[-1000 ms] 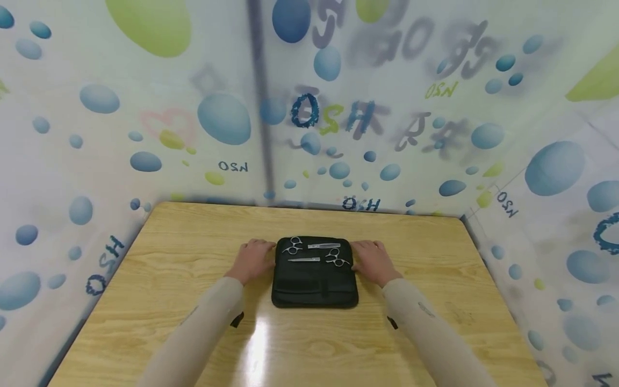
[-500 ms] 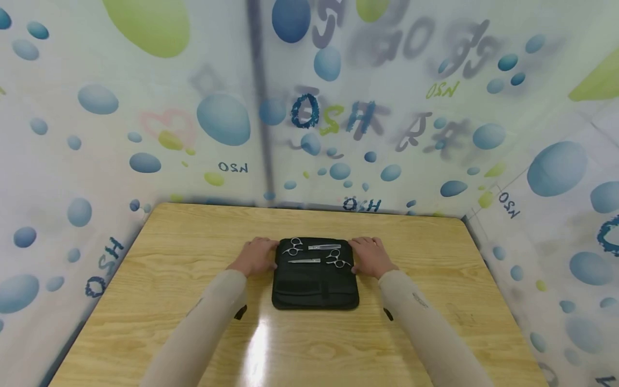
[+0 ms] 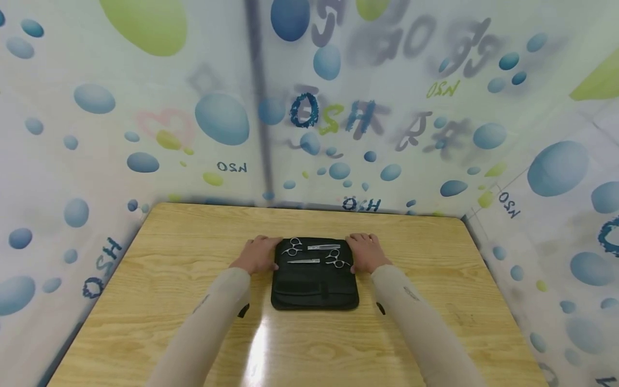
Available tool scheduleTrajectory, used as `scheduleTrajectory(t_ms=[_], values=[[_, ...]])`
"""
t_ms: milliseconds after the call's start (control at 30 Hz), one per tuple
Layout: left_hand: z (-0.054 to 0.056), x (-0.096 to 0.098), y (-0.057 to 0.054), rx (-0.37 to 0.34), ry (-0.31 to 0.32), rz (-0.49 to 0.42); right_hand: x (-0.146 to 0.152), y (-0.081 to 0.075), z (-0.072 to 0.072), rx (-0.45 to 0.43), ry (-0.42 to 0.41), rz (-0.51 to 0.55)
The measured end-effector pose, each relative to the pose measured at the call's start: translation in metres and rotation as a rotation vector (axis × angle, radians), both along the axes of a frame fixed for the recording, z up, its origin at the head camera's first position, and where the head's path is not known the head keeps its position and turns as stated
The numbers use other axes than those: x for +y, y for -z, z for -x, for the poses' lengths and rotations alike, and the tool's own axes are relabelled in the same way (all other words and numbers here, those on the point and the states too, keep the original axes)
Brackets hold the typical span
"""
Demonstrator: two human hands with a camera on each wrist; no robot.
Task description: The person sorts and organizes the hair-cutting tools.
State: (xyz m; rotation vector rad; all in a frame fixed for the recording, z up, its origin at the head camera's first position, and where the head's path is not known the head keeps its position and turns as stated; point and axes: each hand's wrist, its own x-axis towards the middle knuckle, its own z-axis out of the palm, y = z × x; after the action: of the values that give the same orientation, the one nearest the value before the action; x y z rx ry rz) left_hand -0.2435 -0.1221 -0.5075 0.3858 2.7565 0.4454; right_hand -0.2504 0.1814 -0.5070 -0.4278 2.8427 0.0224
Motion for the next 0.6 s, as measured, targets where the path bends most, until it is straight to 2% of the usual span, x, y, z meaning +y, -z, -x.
scheduleTrajectory(t_ms=[300,600], values=[[0.0017,-0.0012,0.0008,0.001,0.025,0.019,-0.0064,-0.0012,0.0059,-0.039,0.026,-0.04],[0.0024,-0.005,0.0063,0.042,0.055,0.043,-0.0079,-0.0044,0.0068,-0.047,0.05,-0.003]])
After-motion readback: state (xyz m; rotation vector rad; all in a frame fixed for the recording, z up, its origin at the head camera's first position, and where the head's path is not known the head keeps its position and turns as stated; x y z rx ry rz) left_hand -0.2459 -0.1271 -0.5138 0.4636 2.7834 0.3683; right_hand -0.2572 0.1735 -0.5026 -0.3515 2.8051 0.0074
